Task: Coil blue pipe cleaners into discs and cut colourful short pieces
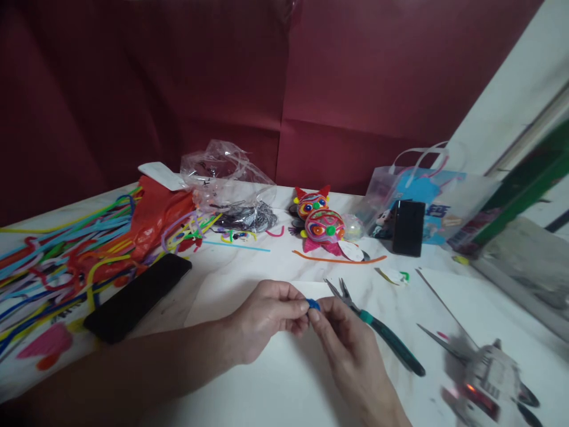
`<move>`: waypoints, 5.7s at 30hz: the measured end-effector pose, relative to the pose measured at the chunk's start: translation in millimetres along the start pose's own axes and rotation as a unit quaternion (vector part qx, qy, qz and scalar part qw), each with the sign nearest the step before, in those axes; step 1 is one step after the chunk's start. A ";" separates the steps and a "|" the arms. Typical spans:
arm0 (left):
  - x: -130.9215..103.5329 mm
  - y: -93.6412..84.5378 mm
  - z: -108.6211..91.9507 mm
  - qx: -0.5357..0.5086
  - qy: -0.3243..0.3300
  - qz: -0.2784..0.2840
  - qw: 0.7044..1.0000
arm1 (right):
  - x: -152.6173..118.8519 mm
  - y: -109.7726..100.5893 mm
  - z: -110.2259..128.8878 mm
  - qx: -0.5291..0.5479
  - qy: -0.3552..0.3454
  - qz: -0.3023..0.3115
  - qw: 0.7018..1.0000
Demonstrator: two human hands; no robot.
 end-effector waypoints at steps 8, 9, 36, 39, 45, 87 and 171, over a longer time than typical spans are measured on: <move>2.4 -1.0 6.2 0.021 -0.041 -0.025 0.999 | -2.7 2.4 2.6 -0.078 -0.064 -0.014 0.995; 2.1 -1.1 5.5 0.018 -0.044 -0.026 0.999 | -3.2 2.6 1.4 -0.066 -0.059 -0.021 0.996; 11.3 -10.9 -1.5 0.114 -0.045 0.067 0.990 | 1.3 -4.0 -24.6 0.084 0.105 0.088 0.987; 12.6 -11.2 -2.8 0.139 -0.046 0.075 0.986 | 1.3 -6.5 -24.6 0.087 0.114 0.092 0.985; 12.9 -11.9 0.4 0.115 -0.061 0.087 0.988 | 2.4 -4.1 -24.6 0.117 0.120 0.089 0.982; -27.7 -58.3 13.9 0.769 0.161 0.103 0.611 | 6.3 4.7 -31.7 -0.366 0.030 0.057 0.928; -3.4 -67.3 30.9 0.739 0.242 0.057 0.626 | -5.2 20.8 -52.1 -0.499 -0.137 0.040 0.854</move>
Point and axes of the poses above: each hand's wrist, its own x-axis towards the middle knuckle, its own y-axis out of the palm, z = x × y, the point moved 2 cm from there along x, towards the middle knuckle
